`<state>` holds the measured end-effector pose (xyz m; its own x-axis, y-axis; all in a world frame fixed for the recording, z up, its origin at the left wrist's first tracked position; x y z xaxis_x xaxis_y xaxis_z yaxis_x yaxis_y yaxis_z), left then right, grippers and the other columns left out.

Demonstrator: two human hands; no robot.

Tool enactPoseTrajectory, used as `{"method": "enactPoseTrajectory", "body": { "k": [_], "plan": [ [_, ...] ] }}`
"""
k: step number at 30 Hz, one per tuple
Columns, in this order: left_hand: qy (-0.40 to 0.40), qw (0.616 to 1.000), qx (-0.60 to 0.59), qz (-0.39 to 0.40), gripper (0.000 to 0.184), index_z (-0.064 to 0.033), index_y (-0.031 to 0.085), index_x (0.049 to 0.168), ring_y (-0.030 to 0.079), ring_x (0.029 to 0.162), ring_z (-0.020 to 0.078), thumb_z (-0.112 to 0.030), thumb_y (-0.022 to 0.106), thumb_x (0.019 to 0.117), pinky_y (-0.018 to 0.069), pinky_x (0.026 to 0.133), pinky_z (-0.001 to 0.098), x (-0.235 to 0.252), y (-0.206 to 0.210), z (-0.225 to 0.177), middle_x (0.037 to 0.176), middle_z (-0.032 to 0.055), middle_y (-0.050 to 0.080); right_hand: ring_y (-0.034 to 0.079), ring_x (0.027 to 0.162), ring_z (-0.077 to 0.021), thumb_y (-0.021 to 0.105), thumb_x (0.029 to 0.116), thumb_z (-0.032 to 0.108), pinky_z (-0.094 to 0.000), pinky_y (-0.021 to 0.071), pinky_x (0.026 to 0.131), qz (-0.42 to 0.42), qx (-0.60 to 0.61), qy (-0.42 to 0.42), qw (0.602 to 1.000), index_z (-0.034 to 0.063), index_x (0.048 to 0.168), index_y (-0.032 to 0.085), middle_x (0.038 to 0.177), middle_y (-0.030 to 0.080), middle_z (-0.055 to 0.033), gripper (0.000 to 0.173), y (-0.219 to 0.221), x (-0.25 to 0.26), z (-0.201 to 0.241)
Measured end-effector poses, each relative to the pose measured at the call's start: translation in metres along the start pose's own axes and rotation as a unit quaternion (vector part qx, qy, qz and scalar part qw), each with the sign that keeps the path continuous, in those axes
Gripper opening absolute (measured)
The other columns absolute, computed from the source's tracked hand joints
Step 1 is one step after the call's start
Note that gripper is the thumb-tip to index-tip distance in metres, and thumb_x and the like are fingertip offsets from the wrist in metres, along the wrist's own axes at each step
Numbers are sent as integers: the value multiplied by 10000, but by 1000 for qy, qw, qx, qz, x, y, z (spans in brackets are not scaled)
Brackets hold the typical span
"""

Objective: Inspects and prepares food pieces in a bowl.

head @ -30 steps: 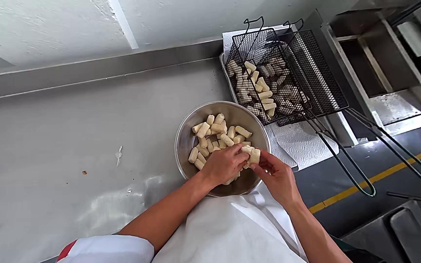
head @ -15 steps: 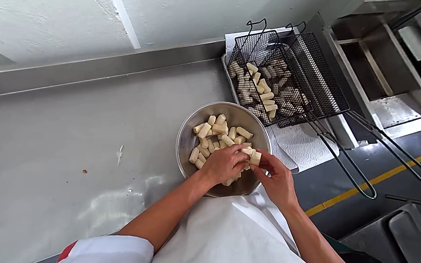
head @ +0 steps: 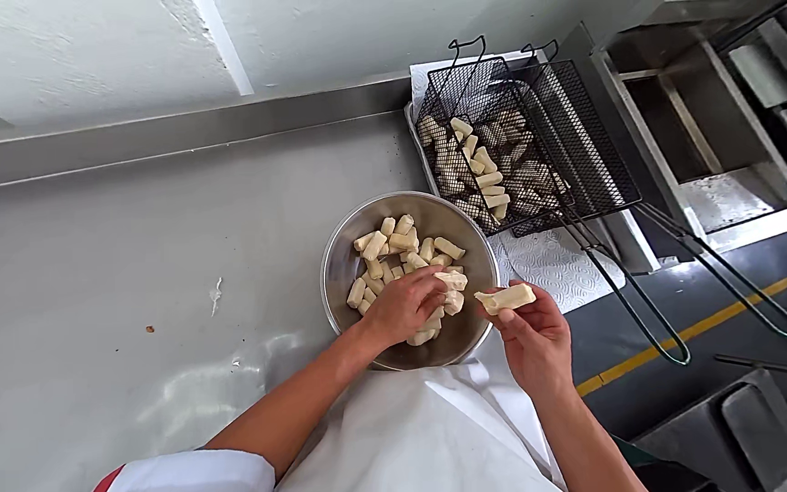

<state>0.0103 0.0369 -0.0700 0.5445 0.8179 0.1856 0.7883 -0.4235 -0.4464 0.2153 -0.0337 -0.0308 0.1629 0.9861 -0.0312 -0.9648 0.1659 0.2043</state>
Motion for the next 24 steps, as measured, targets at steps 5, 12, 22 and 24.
{"method": "enactPoseTrajectory", "body": {
  "k": [5, 12, 22, 24],
  "plan": [
    [-64, 997, -24, 29, 290, -36, 667, 1284, 586, 1304, 241, -130, 590, 1021, 505, 1069, 417, -6, -7, -1, 1486, 131, 546, 739, 1014, -213, 724, 934, 119, -352, 620, 889, 13, 76, 44, 996, 161, 1307, 630, 1188, 724, -121, 387, 3, 4, 12],
    [-44, 997, -31, -48, 479, -44, 629, 1369, 522, 1377, 236, -351, 590, 1004, 459, 1121, 443, -6, -12, -24, 1506, 131, 530, 743, 1007, -236, 748, 887, 58, -399, 627, 894, 10, 59, 39, 997, 221, 1407, 547, 1158, 723, -110, 581, 14, 5, 13],
    [104, 982, 35, -152, 296, 8, 725, 1213, 736, 999, 136, -183, 614, 1015, 595, 900, 289, 13, -10, -59, 1115, 95, 759, 725, 946, -130, 709, 933, 99, -280, 618, 838, -31, -126, -103, 986, 111, 1246, 633, 1086, 732, -38, 322, 36, 5, 27],
    [165, 965, 115, -167, 279, 9, 743, 1176, 746, 1007, 170, -167, 587, 1027, 593, 894, 293, 18, -8, -60, 1116, 119, 763, 735, 908, -130, 723, 924, 95, -286, 627, 821, -50, -140, -112, 982, 96, 1233, 637, 1031, 743, -35, 321, 35, 5, 29]
  ]
}}
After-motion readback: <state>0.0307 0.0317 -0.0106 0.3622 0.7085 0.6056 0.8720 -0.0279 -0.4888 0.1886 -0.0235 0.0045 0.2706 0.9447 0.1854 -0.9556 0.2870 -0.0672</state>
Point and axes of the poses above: each hand's wrist, its own x-axis towards the middle knuckle, its own y-axis out of the palm, z = x × y, the point moved 2 cm from there along x, towards the middle knuckle
